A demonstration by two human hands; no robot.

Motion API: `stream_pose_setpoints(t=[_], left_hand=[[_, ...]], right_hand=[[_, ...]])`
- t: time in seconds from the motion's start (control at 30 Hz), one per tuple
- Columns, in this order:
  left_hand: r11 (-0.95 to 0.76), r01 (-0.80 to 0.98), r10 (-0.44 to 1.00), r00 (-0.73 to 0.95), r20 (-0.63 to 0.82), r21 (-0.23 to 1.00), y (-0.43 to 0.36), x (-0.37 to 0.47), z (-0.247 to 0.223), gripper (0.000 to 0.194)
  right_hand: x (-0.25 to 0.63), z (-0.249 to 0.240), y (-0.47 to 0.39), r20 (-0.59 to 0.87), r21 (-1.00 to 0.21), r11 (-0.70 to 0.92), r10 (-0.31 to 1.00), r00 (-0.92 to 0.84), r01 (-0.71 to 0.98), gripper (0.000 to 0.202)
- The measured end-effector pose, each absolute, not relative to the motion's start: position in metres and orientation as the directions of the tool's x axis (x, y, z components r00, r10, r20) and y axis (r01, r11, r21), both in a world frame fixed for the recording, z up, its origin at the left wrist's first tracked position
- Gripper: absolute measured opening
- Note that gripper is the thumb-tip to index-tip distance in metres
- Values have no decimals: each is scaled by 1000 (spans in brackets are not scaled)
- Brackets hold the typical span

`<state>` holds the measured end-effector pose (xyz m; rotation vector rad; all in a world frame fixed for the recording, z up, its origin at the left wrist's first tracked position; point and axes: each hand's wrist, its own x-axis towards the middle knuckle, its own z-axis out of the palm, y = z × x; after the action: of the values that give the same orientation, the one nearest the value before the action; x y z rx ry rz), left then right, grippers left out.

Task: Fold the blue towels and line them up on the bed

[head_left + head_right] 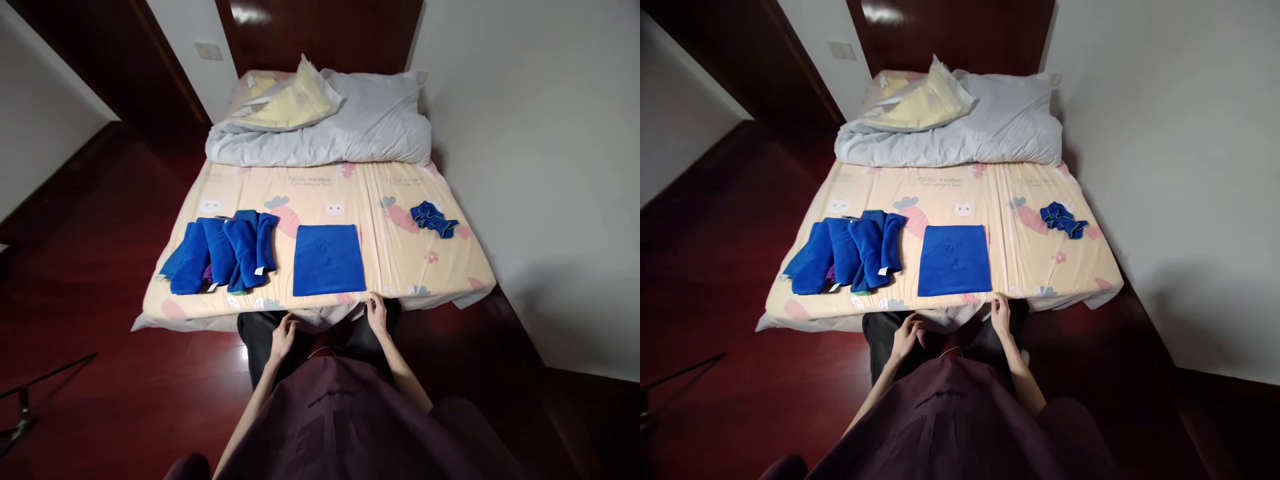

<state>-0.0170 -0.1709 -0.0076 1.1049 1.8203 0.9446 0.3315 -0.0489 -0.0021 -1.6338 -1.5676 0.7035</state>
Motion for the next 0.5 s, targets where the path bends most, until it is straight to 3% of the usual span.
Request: stream_pose_setpoints(t=[0.13, 0.27, 0.5], left_hand=[[345, 76, 890, -344, -300, 935, -137, -25, -9, 73], [401, -121, 860, -293, -419, 908, -106, -25, -4, 77], [392, -247, 822, -339, -458, 886, -85, -28, -6, 50]], right_hand=[[323, -4, -26, -82, -925, -92, 996, 41, 370, 63], [314, -2, -8, -182, -965, -195, 980, 84, 178, 64], [313, 3, -1, -299, -953, -303, 946, 124, 15, 50]])
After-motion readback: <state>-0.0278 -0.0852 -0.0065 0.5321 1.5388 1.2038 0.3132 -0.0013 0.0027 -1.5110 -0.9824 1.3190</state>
